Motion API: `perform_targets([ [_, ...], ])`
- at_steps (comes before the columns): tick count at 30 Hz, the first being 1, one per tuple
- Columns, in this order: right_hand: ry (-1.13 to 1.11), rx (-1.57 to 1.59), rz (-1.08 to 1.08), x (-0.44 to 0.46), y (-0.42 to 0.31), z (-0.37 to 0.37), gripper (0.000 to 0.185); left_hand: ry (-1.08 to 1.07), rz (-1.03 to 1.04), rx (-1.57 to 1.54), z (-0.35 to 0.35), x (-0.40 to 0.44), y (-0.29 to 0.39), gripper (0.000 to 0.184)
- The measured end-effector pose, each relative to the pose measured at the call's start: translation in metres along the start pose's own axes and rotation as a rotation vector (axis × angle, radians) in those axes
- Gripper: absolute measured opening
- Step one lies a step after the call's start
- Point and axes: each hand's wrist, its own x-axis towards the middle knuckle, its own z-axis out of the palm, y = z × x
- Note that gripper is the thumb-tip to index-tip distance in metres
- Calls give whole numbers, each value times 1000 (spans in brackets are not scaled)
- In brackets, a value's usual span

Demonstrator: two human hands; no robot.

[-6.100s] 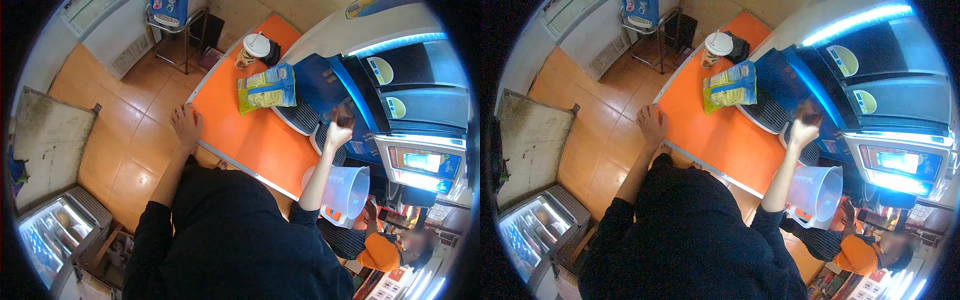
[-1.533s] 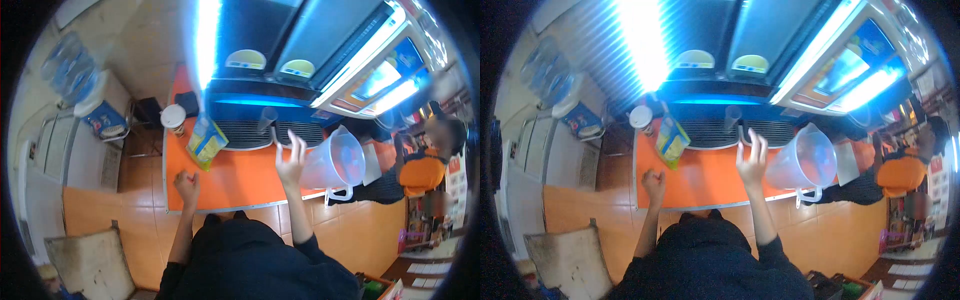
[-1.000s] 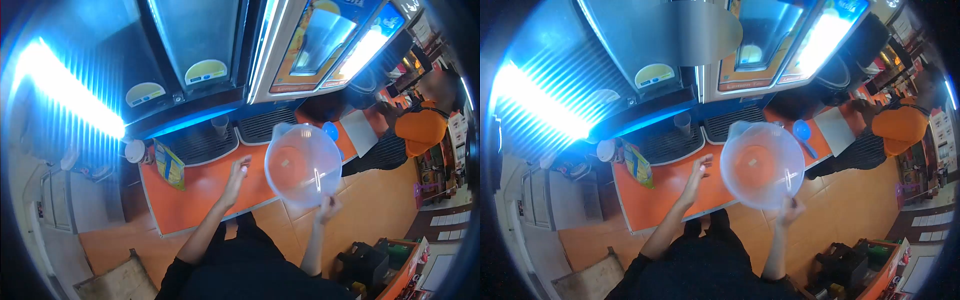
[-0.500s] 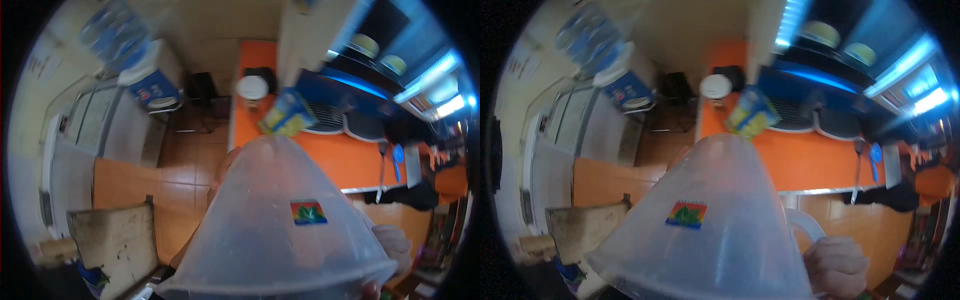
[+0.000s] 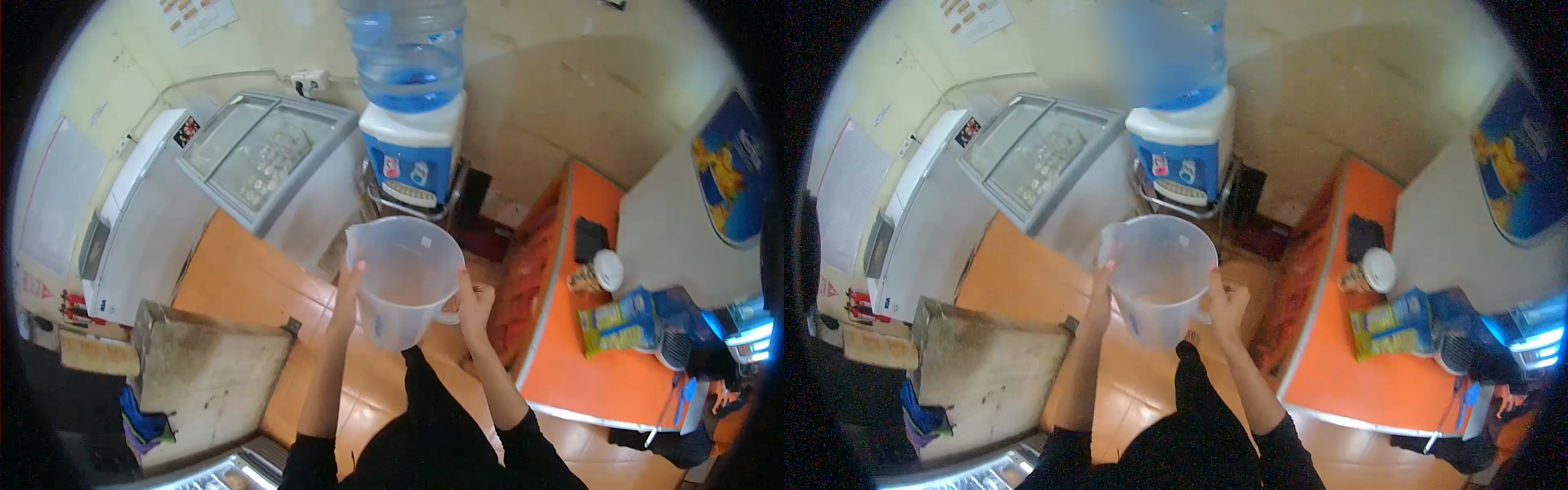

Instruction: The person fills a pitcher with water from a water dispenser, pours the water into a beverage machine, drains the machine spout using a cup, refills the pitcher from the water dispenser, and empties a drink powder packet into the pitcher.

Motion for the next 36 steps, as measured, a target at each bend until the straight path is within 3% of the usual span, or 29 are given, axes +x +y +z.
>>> perform_targets([
  [3, 106, -51, 73, 90, 74, 72, 53, 48, -95, -7, -42, 104, -56, 66],
  [5, 235, -66, -3, 142, 107, 113, 53, 49, -152, -59, -80, 182, -115, 61],
  [9, 233, -229, 101, 218, 147, 154, 54, 92, -233, -213, -126, 279, -194, 59],
  [14, 166, -135, 190, 247, 122, 177, 53, 209, -201, 45, -101, 301, -146, 56],
  [17, 257, -38, 235, 253, 126, 181, 53, 240, -119, 54, -95, 310, -149, 55],
  [20, 269, 51, 255, 257, 122, 186, 54, 226, -174, 148, -104, 325, -156, 58],
  [23, 357, -19, 241, 253, 126, 195, 56, 166, -178, -32, -111, 335, -160, 53],
  [36, 465, -63, 199, 250, 124, 200, 54, 118, -222, -153, -101, 331, -145, 51],
])
